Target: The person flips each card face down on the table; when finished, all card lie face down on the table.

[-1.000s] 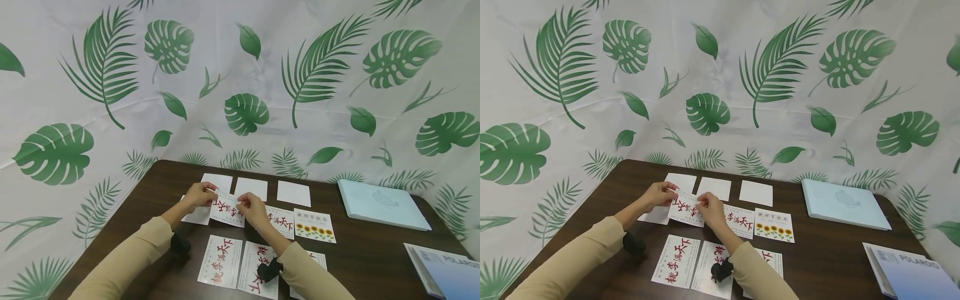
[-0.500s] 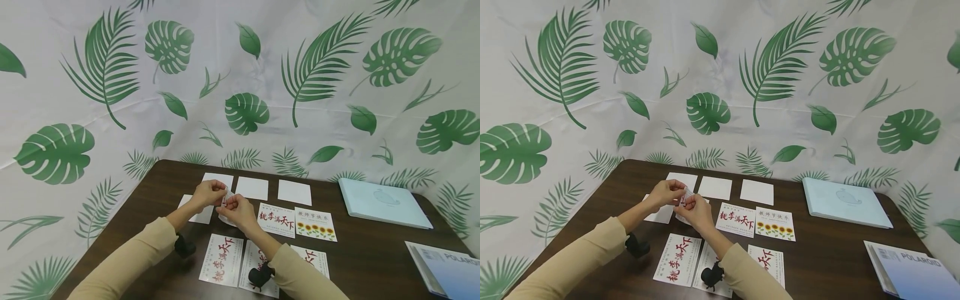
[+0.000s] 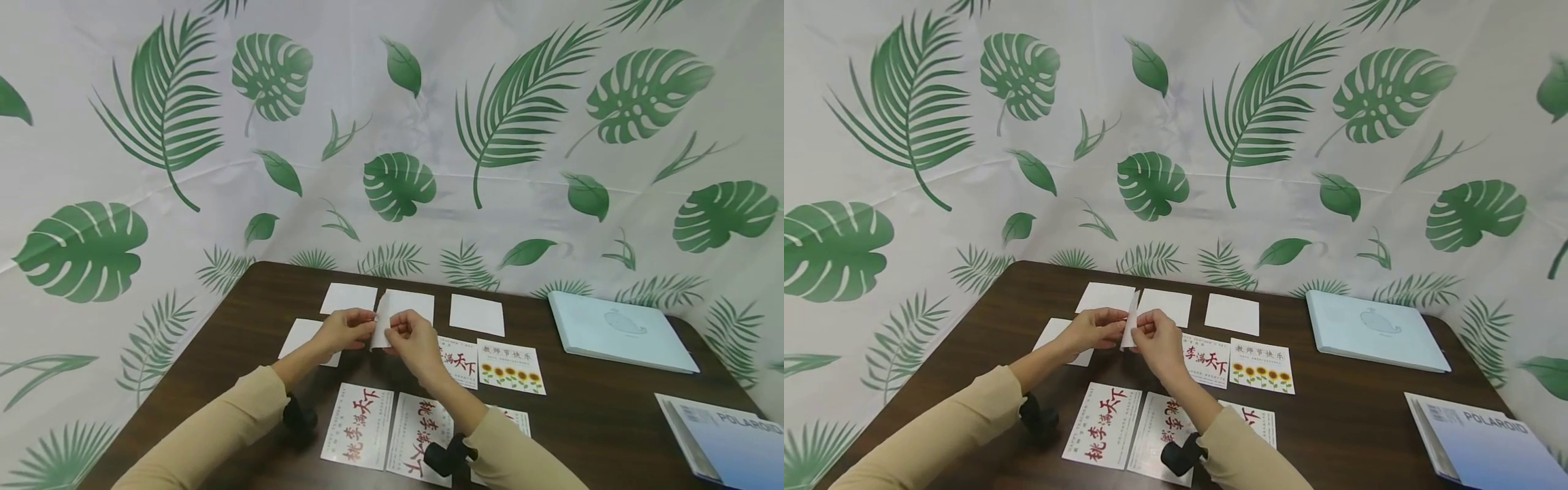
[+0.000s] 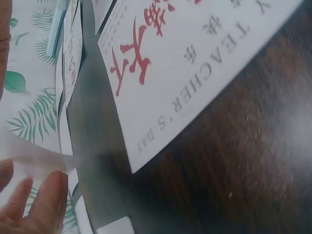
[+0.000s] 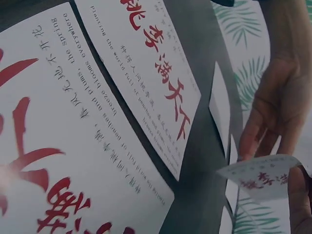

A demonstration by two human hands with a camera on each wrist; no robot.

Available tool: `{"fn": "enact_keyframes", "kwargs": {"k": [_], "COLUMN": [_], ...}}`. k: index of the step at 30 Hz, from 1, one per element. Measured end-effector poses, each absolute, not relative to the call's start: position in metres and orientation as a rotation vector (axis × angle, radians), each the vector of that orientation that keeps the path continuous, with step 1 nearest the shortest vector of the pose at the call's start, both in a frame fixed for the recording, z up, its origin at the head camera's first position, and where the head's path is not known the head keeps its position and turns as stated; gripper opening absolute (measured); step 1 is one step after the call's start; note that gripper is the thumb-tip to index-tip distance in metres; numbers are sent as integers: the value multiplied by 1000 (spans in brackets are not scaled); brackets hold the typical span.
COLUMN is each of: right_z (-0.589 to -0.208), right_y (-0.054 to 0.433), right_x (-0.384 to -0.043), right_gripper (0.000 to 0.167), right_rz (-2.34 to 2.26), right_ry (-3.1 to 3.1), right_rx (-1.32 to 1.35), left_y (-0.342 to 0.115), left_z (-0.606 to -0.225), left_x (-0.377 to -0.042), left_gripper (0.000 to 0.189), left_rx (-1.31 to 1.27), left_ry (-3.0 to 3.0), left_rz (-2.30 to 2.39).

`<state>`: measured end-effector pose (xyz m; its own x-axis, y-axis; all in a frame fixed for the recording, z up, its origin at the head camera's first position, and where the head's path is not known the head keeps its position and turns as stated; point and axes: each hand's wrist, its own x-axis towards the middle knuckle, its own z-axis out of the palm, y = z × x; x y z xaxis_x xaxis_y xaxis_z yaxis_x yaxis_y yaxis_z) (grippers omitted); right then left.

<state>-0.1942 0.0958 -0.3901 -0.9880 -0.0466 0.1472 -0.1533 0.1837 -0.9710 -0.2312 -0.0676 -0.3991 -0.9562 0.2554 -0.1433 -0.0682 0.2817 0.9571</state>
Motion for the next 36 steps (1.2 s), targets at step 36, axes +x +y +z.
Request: {"fn": "enact_keyframes", "kwargs": {"k": [36], "right_z": [-431], "right_y": [127], "right_x": [-203], "right_gripper": [19], "right_rz": [1231], "right_ry": [-2918], "right_rx": [182], "left_y": [-86], "left_z": [-417], "left_x": [-220], "left_gripper": [22], "left_rx": [331], "left_ry": [2950], "left_rz": [1042]}}
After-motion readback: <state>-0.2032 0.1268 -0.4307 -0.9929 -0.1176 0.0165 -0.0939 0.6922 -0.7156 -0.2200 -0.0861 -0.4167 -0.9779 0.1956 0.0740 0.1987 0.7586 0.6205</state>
